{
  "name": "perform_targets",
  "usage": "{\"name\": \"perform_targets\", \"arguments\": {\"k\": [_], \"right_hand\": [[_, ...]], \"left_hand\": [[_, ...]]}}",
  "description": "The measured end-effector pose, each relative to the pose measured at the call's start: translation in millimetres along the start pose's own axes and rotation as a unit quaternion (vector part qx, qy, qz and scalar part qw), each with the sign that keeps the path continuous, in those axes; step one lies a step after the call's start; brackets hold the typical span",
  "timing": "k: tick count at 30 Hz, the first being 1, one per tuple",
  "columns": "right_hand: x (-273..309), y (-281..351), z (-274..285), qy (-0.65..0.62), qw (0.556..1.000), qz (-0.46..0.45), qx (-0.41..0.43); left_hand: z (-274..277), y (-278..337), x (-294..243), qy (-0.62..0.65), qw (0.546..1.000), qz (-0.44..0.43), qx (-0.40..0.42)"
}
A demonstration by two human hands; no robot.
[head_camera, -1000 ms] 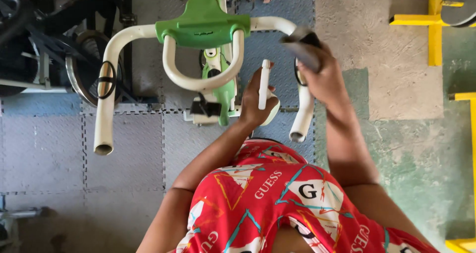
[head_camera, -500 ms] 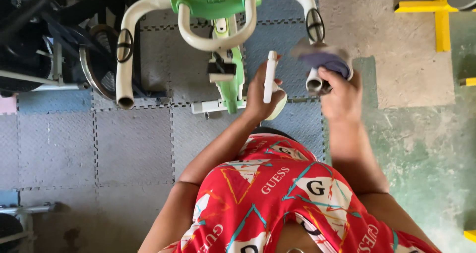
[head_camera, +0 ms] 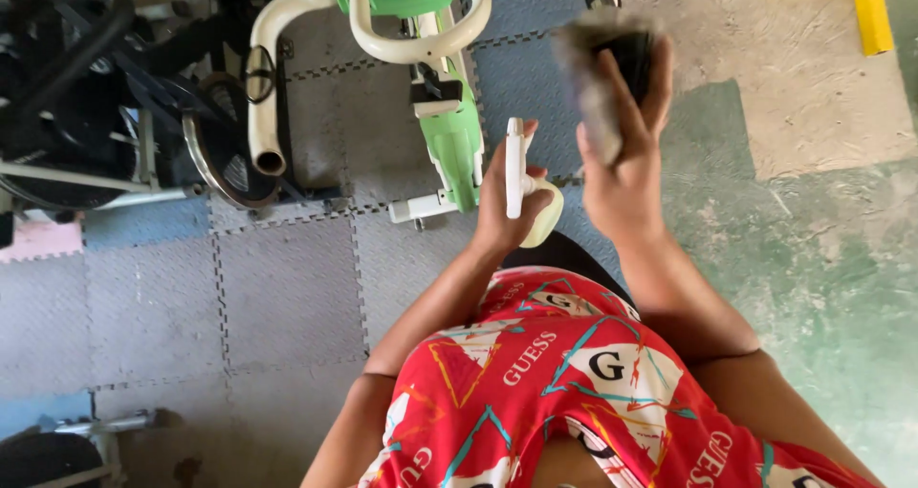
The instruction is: Wiping down and sanitizing gym equipment using a spray bottle and a cloth.
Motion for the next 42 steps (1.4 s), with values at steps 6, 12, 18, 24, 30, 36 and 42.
{"name": "perform_targets", "arguments": {"k": [6,12,18,24,30,36,42], "right_hand": [[-38.0,-15.9,-27.3,0.387,0.906,0.135,0.101],[-90.9,-26.8,12.8,-0.136,0.939,-0.315,-0.019],[-165.3,-53.6,63.6,-0.173,0.923,-0.301,-0.168],[-228.9,-84.0,14.1,-0.294,0.904,-0.260,0.169],[-267.5,-106.8,10.6,-0.282,0.900,-0.262,0.204],[-324.4,-155.6,41.0,-0.077,0.950,-0.219,0.210],[-275.2,-174.5,8.2,-0.158,0.912,-0.221,0.307]], "left_hand": [[6.4,13.6,-1.6,-0.031,0.999,0.039,-0.017],[2.4,3.4,-1.1,-0.031,0.999,0.039,-0.017],[-20.7,-24.4,22.3,-0.016,1.000,0.007,-0.014],[-54.9,-68.9,28.9,-0.016,0.993,0.118,-0.025],[-74.1,-101.5,48.8,-0.132,0.987,-0.003,-0.087],[-107.4,-101.9,167.6,0.039,0.977,0.135,-0.159],[-123.4,-125.7,195.3,0.003,0.953,0.193,-0.233]]}}
Point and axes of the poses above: each hand's wrist, its own y-axis away from the middle knuckle, its own z-axis out of the back of the hand, x = y × z, the point moved 6 cm from there along -y, towards the middle knuckle, and after that the axes turned 6 degrees about x, right-handed, at the moved point
